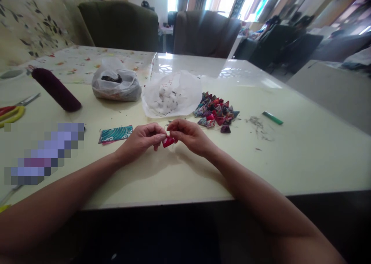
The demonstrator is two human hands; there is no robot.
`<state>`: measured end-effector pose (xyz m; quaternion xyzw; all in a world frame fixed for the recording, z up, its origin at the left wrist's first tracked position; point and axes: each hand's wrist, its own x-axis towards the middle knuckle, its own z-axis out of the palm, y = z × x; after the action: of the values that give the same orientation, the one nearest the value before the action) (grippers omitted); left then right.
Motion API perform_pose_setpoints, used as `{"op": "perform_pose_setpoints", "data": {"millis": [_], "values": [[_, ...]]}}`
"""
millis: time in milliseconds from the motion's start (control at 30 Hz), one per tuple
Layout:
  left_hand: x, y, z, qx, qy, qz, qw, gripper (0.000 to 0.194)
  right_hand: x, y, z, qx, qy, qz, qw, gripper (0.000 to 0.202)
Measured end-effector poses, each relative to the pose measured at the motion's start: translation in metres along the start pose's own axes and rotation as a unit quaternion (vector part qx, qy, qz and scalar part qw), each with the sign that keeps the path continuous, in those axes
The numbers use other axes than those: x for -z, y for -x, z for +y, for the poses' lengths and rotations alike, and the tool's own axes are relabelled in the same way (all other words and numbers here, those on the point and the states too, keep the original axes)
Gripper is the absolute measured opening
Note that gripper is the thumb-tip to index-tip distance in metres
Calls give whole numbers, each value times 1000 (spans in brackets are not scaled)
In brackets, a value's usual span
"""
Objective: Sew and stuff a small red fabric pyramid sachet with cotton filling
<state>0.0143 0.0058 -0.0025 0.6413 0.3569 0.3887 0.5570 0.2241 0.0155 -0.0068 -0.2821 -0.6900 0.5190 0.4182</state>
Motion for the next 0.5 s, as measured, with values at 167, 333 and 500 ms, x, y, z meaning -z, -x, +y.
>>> {"op": "perform_pose_setpoints", "data": {"millis": [167,333,500], "values": [[14,-4,7,-28,55,81,995,14,22,-1,-7,-3,46,67,997,17],[40,-15,15,-67,131,208,967,14,58,-1,-17,35,13,194,980,20],[75,-25,27,-110,168,311,929,6,92,6,-27,49,-26,294,954,22]]}}
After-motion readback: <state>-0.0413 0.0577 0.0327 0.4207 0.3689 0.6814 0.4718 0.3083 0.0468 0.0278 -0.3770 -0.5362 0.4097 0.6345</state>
